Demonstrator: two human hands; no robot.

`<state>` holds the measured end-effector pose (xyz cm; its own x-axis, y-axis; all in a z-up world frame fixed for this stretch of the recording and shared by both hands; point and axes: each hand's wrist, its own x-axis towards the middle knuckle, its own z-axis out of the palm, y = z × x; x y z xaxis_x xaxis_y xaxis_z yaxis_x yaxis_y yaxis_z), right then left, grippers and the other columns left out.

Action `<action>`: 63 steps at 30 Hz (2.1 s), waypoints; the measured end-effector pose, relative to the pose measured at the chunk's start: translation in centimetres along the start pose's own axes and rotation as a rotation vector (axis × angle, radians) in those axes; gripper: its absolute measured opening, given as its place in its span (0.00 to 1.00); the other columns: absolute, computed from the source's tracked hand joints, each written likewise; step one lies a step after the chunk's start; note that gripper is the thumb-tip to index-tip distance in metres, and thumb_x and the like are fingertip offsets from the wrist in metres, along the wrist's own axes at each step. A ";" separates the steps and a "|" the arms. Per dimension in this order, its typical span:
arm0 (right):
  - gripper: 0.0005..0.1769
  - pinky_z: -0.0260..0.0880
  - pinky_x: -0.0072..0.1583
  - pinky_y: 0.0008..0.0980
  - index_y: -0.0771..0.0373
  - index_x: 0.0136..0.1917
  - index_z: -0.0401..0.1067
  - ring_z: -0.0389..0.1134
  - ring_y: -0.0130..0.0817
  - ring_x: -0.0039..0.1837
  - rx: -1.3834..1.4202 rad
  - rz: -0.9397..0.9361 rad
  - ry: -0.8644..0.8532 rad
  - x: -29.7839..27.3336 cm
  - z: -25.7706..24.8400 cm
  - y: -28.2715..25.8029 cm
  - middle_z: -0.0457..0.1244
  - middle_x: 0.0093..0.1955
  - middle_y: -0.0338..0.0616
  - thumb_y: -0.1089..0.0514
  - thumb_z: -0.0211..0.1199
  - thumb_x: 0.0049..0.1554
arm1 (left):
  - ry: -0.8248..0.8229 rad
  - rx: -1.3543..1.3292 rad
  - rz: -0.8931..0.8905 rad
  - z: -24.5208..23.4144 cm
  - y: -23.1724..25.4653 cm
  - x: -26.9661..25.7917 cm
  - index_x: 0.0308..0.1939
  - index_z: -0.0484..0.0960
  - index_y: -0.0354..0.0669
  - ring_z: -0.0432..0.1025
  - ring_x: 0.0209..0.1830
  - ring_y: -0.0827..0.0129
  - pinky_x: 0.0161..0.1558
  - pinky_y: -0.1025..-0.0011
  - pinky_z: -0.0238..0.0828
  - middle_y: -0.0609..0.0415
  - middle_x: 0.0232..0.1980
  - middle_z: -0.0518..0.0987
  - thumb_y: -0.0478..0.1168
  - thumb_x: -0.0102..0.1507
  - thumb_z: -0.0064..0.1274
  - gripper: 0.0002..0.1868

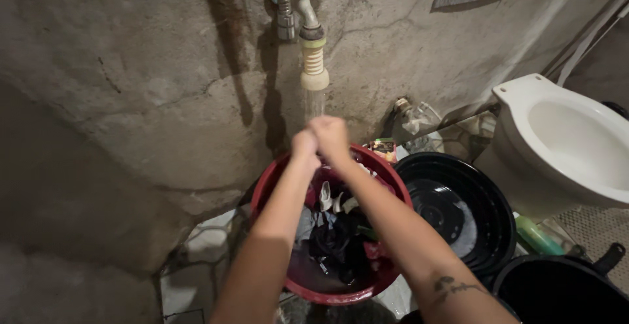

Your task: The person washes clothes by hand in a red basin filled with soapy water. They repeatedly submerge, scrub, and rinse various garments under running water from a tap, then transfer them to a black basin.

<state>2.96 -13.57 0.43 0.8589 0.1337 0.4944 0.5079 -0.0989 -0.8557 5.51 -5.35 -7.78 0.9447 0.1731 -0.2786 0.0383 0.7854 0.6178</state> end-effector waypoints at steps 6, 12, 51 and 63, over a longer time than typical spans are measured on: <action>0.20 0.71 0.49 0.34 0.68 0.51 0.80 0.68 0.30 0.46 0.324 0.218 -0.027 -0.8 0.8 2.9 0.71 0.45 0.46 0.48 0.59 0.63 | 0.105 0.516 0.136 0.9 2.9 -2.8 0.50 0.81 0.37 0.76 0.43 0.56 0.41 0.53 0.74 0.37 0.50 0.81 0.49 0.70 0.46 0.18; 0.20 0.75 0.54 0.43 0.55 0.62 0.71 0.68 0.34 0.54 1.159 0.949 -0.368 1.1 -3.0 -1.0 0.68 0.53 0.41 0.47 0.56 0.59 | 0.140 1.512 0.624 5.0 5.2 -8.8 0.51 0.83 0.51 0.66 0.63 0.48 0.58 0.44 0.59 0.46 0.60 0.77 0.50 0.60 0.59 0.18; 0.21 0.80 0.49 0.42 0.59 0.60 0.71 0.69 0.34 0.52 -0.150 0.803 -0.456 -4.5 -29.6 -12.3 0.65 0.51 0.42 0.62 0.62 0.53 | -0.459 1.427 0.758 16.7 -9.0 -15.0 0.38 0.89 0.43 0.77 0.42 0.45 0.46 0.52 0.72 0.41 0.37 0.83 0.41 0.59 0.57 0.09; 0.20 0.68 0.40 0.28 0.58 0.57 0.77 0.66 0.25 0.44 -0.516 0.771 -0.243 -21.9 -49.7 -11.6 0.69 0.46 0.35 0.56 0.73 0.51 | -0.757 1.395 0.355 22.7 -31.3 -25.2 0.41 0.89 0.47 0.80 0.44 0.51 0.48 0.57 0.76 0.45 0.41 0.85 0.44 0.58 0.58 0.11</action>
<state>-18.50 -64.35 7.11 0.9614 0.0455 -0.2715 -0.1751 -0.6597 -0.7308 -12.05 -47.79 -3.42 0.8891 -0.4286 0.1605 -0.3534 -0.4202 0.8358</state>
